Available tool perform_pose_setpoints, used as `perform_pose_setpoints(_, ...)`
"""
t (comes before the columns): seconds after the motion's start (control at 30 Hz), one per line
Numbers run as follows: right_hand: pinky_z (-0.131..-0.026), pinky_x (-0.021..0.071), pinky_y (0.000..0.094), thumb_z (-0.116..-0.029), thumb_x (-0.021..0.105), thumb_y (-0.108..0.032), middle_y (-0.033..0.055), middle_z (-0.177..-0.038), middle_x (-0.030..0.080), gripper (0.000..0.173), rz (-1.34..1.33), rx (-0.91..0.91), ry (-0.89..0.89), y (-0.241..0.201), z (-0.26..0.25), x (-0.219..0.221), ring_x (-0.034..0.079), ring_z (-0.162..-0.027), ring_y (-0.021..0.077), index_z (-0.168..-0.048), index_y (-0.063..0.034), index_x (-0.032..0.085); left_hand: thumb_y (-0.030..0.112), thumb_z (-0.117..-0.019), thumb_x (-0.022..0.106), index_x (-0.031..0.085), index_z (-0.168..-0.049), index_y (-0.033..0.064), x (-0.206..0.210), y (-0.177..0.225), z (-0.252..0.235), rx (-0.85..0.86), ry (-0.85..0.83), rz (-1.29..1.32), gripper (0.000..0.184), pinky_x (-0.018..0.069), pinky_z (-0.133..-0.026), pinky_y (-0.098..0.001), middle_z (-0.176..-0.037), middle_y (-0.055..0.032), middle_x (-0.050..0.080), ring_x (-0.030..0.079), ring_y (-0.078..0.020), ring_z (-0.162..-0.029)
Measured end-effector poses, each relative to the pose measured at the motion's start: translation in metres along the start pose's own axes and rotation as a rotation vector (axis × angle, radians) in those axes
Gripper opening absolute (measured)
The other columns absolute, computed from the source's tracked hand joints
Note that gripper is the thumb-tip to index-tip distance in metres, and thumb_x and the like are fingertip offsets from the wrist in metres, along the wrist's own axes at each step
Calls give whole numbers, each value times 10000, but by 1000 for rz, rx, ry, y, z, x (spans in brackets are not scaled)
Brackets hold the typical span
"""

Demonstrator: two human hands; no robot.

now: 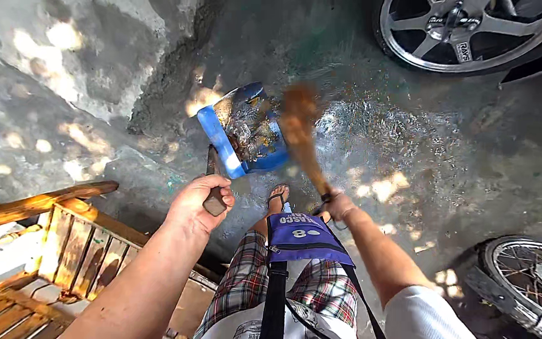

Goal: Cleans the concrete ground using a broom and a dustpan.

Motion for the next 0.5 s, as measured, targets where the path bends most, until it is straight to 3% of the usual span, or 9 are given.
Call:
perform_pose_setpoints(0.07,-1040,496,595,-936,682,-352,151,-1341,662,836,39,-133,-56,-18,48,24,652,-1209,326,-1645,-330,239,-17,-879,552,491,-1049,98,-7,5,-3,-7,-11,-1,214,465,-412,-201,-713,-50,524,507,-82,-473)
perform_pose_setpoints(0.13,-1085,488,556,-982,634,-369,112,-1367,660,702,-39,-233,-18,-8,107,23,641,-1252,272,-1615,-324,334,-3,-882,539,519,-969,72,-31,16,-10,-10,-75,-7,117,462,-417,-183,-691,-44,537,508,-67,-472)
perform_pose_setpoints(0.17,-1060,506,554,-931,699,-351,114,-1338,674,738,-108,-231,6,7,136,17,658,-1217,263,-1596,-303,383,7,-893,529,540,-964,60,-50,24,-15,-12,-131,7,89,460,-414,-166,-699,-44,557,518,-53,-475)
perform_pose_setpoints(0.23,-932,584,529,-795,829,-260,127,-1221,710,862,-263,-168,81,54,180,7,712,-1048,251,-1562,-266,436,37,-940,467,538,-1095,54,-99,39,-28,-28,-269,92,171,453,-406,-127,-804,-58,600,539,-22,-497)
perform_pose_setpoints(0.3,-791,605,517,-762,832,-150,187,-1174,692,912,-398,-69,202,99,212,-6,711,-908,285,-1571,-213,414,43,-962,404,506,-1181,36,-151,45,-40,-51,-355,199,241,444,-398,-115,-921,-98,622,551,-18,-510)
perform_pose_setpoints(0.4,-627,599,496,-872,742,-80,213,-1139,662,858,-701,140,398,139,225,-23,688,-771,302,-1608,-214,322,53,-949,382,513,-1221,-8,-200,41,-43,-54,-422,324,308,452,-402,-117,-983,-140,633,570,-37,-519)
perform_pose_setpoints(0.5,-563,585,433,-992,587,-170,165,-1047,621,754,-967,195,529,129,180,-46,650,-667,243,-1628,-213,184,85,-939,405,525,-1171,-64,-233,38,-40,-61,-419,494,300,469,-411,-127,-987,-170,638,590,-65,-530)
Point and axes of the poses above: each hand's wrist, its own z-axis away from the middle knuckle, its own x-axis out of the palm, y = z × x, the point moved 9 cm from there along -z, towards the middle knuckle
